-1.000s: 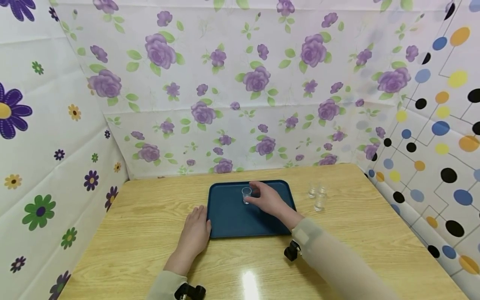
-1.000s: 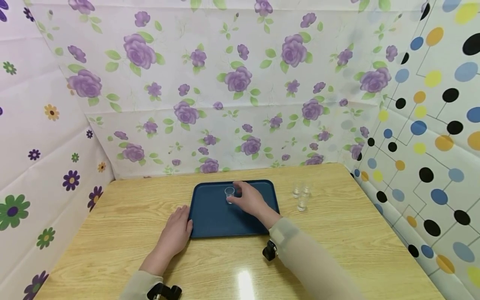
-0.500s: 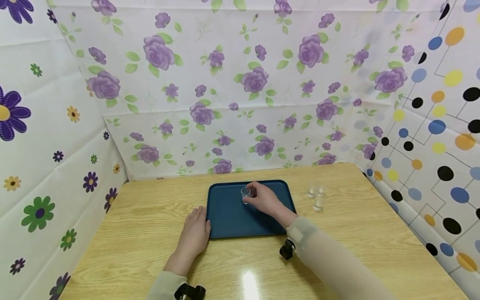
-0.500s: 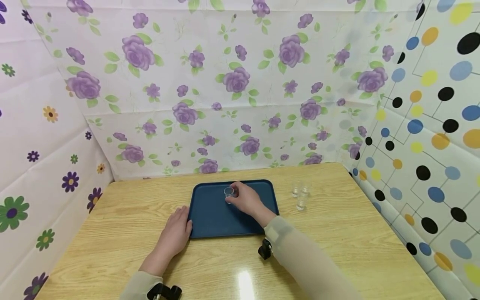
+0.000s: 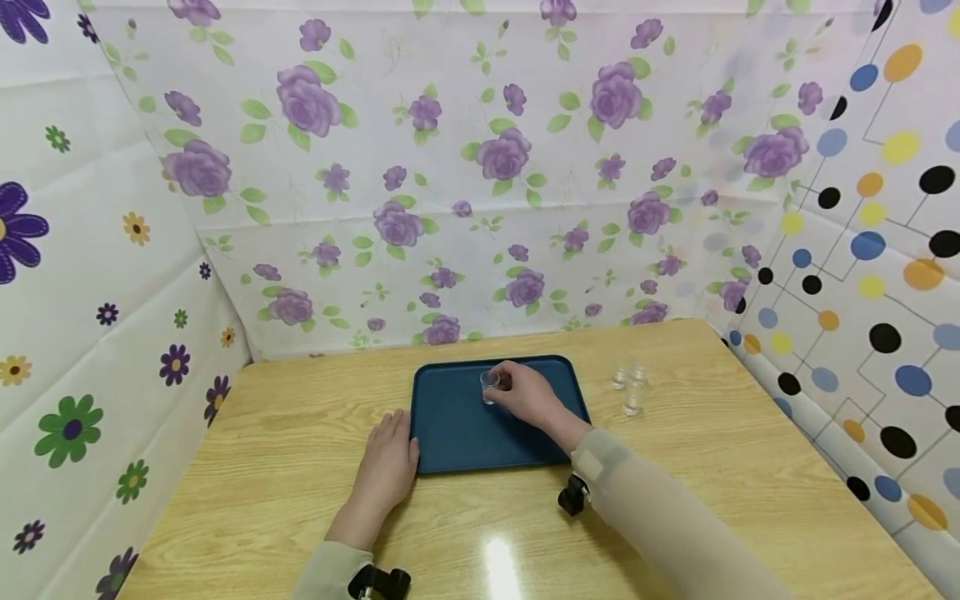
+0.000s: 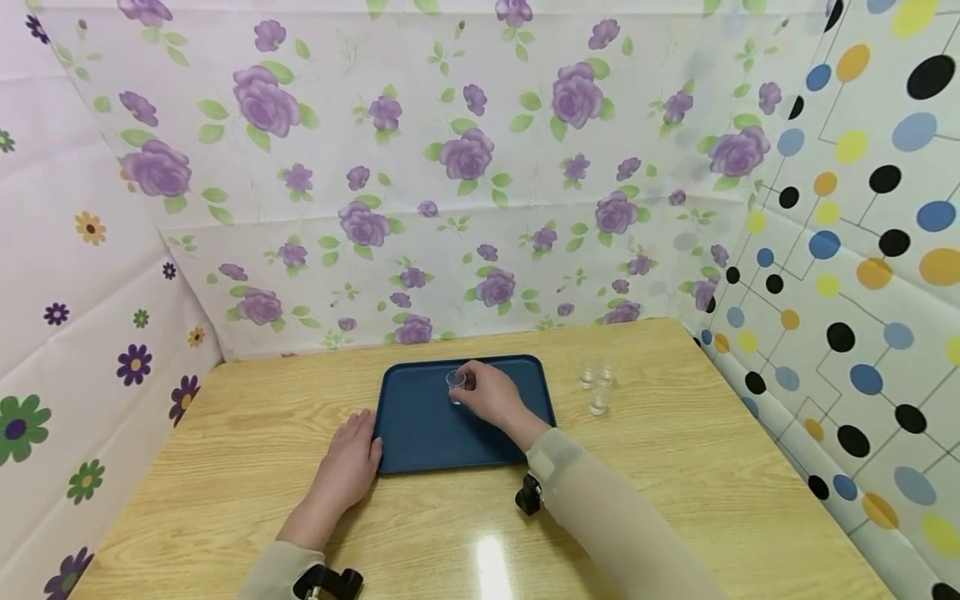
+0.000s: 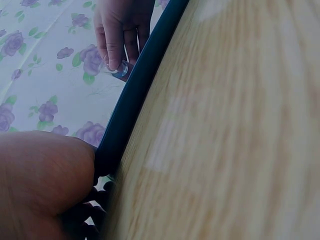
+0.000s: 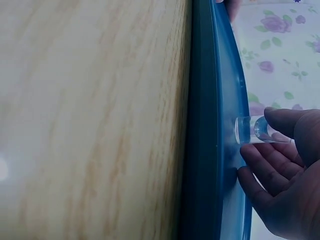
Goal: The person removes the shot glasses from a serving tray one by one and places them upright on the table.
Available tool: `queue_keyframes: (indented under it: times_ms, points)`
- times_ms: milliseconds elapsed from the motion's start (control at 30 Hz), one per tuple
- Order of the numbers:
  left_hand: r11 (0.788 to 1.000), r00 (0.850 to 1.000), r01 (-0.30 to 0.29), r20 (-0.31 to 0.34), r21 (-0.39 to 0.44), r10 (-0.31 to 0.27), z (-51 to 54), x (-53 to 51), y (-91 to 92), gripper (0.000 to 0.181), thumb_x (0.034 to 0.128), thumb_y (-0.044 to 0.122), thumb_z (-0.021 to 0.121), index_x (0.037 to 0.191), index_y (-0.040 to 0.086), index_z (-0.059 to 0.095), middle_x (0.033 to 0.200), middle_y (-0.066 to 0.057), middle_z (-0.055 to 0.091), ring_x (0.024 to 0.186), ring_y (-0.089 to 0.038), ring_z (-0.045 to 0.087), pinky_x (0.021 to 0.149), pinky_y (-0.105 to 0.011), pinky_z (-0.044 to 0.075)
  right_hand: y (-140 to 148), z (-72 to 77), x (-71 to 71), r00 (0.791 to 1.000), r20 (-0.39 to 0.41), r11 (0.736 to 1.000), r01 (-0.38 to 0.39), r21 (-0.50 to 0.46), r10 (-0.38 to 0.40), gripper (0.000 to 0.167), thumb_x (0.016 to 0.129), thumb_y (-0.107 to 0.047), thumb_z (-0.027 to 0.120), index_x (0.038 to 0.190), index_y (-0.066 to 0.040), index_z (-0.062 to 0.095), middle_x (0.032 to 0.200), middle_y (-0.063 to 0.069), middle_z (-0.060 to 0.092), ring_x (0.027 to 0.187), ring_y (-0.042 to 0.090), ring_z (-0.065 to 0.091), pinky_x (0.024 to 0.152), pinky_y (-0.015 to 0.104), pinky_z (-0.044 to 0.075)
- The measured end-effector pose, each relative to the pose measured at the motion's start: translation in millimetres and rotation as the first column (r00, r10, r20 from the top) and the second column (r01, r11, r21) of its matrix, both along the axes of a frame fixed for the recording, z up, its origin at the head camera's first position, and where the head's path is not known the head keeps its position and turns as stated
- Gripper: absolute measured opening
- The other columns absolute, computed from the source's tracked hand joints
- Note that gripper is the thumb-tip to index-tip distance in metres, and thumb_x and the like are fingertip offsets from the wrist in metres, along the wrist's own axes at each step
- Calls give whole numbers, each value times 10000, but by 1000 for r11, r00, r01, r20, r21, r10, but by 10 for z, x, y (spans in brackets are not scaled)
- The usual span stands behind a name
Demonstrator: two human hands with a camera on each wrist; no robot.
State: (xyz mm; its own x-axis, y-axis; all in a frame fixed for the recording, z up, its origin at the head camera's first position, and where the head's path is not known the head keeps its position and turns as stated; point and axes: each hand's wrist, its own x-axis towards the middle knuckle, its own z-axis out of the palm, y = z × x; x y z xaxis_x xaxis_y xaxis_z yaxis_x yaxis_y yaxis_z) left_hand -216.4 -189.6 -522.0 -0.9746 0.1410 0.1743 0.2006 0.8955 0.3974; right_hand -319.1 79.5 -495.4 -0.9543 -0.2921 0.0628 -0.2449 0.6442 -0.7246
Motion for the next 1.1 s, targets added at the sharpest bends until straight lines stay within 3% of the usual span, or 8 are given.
queue_keyframes:
  times_ms: [267,533,1100]
  points:
    - [1000,1000,0,11,10,0,-34,25,22,518,1142,87,575,1572,-177,460,1633,-373,449,1575,-527,361,1301,-657,283,129,116,135,1000,-25,999,18,-26,-18,273,1064,-324,784,1286,-172,737,1090,-31,728,983,151,688,853,421,611]
    - [1000,1000,1,-3,-2,-1,32,14,6,512,1140,82,571,1564,-185,464,1624,-383,453,1571,-533,363,1305,-649,283,335,336,245,997,-68,998,40,-41,-43,274,1052,-360,795,1270,-201,748,1108,-42,740,1018,149,704,902,435,624]
    - [1000,1000,2,13,0,-2,17,4,8,515,1143,75,558,1571,-189,447,1632,-390,435,1577,-540,344,1308,-658,265,995,593,400,993,-89,997,71,-19,-73,336,1080,-346,758,1351,-152,721,1193,41,755,1097,236,729,931,487,632]
